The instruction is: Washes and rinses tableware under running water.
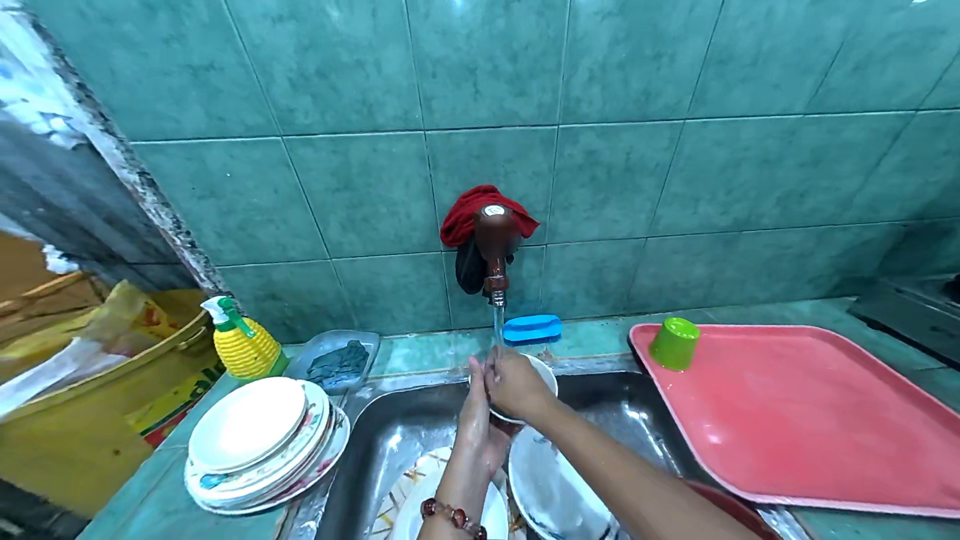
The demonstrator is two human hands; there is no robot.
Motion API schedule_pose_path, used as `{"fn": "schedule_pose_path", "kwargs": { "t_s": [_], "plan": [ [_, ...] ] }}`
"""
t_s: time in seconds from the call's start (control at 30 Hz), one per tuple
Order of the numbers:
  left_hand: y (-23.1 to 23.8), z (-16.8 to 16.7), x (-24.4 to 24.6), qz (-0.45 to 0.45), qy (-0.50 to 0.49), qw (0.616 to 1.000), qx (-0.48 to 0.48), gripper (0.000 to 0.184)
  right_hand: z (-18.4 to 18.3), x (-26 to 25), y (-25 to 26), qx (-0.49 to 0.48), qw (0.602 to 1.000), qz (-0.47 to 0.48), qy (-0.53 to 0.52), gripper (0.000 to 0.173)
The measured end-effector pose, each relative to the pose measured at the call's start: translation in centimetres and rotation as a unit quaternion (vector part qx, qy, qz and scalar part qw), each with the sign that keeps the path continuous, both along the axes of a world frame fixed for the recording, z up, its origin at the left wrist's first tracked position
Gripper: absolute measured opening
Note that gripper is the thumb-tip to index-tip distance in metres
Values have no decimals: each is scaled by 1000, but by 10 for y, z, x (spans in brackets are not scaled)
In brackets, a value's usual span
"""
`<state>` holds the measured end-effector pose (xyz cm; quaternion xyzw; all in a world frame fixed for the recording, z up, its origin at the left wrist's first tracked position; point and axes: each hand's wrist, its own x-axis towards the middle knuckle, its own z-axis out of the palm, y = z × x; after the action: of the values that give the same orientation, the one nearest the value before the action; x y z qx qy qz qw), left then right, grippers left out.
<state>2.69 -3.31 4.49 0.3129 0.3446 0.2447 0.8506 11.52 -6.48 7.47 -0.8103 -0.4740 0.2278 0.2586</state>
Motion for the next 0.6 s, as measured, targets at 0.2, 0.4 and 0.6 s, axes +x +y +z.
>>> {"fn": "schedule_pose_path", "kwargs": {
  "t_s": [0.2, 0.4, 0.6],
  "plan": [
    [14, -16, -11, 48, -13, 999, -12, 71, -3, 0, -5, -108, 962, 163, -191, 32],
    [11, -16, -9, 46, -14, 998, -30, 74, -13, -14, 0, -29, 988, 150, -27, 33],
    [10, -9, -9, 35, -22, 999, -34, 76, -11, -7, 0, -50, 976, 124, -170, 37]
  ]
}}
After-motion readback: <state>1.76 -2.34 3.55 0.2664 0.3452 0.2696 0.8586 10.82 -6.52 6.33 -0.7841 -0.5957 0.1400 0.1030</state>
